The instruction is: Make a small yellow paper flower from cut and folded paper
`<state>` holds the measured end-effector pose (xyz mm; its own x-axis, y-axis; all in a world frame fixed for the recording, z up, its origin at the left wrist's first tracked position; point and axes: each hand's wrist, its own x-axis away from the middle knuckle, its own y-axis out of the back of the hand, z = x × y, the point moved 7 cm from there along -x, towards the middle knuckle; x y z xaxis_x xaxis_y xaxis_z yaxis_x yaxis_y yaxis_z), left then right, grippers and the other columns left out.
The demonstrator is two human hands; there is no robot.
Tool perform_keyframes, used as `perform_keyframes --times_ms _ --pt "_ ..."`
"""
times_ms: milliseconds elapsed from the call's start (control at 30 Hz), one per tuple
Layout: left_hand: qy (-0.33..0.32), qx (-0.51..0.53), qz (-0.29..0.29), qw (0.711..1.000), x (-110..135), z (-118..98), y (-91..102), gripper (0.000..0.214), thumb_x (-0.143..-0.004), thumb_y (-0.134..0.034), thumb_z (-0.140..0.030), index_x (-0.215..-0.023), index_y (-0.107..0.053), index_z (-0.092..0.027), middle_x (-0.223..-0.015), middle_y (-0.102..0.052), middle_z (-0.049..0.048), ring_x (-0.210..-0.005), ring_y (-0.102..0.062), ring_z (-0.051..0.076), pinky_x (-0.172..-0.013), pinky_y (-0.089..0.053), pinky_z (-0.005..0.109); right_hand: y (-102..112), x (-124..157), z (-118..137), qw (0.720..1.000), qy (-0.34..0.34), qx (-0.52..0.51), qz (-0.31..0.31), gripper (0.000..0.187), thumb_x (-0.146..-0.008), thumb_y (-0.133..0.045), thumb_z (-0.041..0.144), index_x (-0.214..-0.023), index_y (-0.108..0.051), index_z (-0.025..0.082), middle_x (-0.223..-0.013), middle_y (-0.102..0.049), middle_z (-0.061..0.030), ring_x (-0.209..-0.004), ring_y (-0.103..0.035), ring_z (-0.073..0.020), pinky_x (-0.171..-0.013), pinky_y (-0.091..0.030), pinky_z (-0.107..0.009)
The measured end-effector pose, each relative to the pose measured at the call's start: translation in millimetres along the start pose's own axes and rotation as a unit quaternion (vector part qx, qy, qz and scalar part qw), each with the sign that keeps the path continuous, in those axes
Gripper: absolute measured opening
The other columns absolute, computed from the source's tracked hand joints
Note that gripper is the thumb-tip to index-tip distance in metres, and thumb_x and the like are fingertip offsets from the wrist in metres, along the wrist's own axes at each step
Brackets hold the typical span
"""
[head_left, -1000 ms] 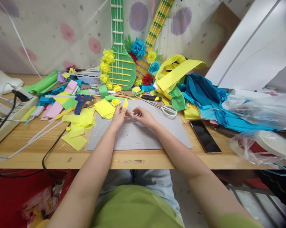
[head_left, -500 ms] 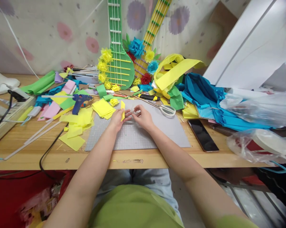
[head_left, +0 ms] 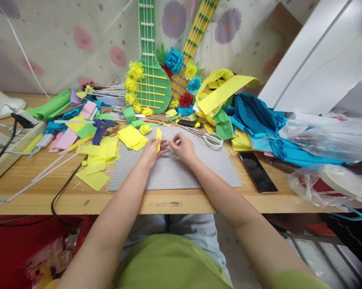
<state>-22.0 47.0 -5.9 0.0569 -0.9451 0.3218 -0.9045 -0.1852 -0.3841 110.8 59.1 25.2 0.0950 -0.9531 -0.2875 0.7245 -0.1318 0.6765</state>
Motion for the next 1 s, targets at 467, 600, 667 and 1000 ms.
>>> perform_keyframes --times_ms 467,600,667,1000 --pt "-0.059 0.019 -0.015 0.998 -9.1 -1.2 10.3 0.024 -0.057 -0.071 -0.018 -0.06 -0.048 -0.015 -0.056 -0.055 -0.004 -0.057 -0.055 0.007 -0.064 -0.046 0.022 40.3 -99.0 -70.3 0.985 -0.037 0.165 -0.026 0.047 -0.066 -0.062 0.04 -0.104 -0.049 0.015 -0.116 -0.047 -0.0159 -0.102 -0.05 -0.0274 -0.082 -0.041 -0.04" --pt "-0.032 0.058 -0.03 0.997 -5.1 -0.9 9.3 0.02 -0.062 -0.069 -0.018 -0.068 -0.049 -0.016 -0.065 -0.058 -0.0038 -0.059 -0.057 0.007 -0.066 -0.048 0.025 40.9 -86.1 -48.6 0.99 -0.043 0.095 -0.095 0.034 -0.067 -0.058 0.024 -0.099 -0.052 0.014 -0.113 -0.049 -0.0166 -0.104 -0.048 -0.0278 -0.087 -0.038 -0.044" --pt "-0.022 0.064 -0.031 0.997 -3.8 -0.8 8.2 0.017 -0.066 -0.066 -0.018 -0.07 -0.05 -0.016 -0.068 -0.059 -0.003 -0.058 -0.056 0.006 -0.065 -0.049 0.024 25.8 -72.7 -30.2 0.996 -0.028 -0.033 -0.072 0.026 -0.068 -0.056 0.025 -0.093 -0.053 0.017 -0.1 -0.055 -0.0103 -0.092 -0.053 -0.0214 -0.084 -0.042 -0.04" --pt "-0.053 0.043 -0.038 0.997 -7.4 -0.9 8.7 0.02 -0.067 -0.065 -0.028 -0.07 -0.05 -0.016 -0.067 -0.059 -0.0013 -0.059 -0.058 0.009 -0.062 -0.05 0.025 -28.0 -9.6 -12.5 0.926 -0.109 -0.36 0.0 0.023 -0.064 -0.059 0.03 -0.082 -0.049 0.019 -0.074 -0.055 0.002 -0.068 -0.051 -0.0097 -0.067 -0.043 -0.026"
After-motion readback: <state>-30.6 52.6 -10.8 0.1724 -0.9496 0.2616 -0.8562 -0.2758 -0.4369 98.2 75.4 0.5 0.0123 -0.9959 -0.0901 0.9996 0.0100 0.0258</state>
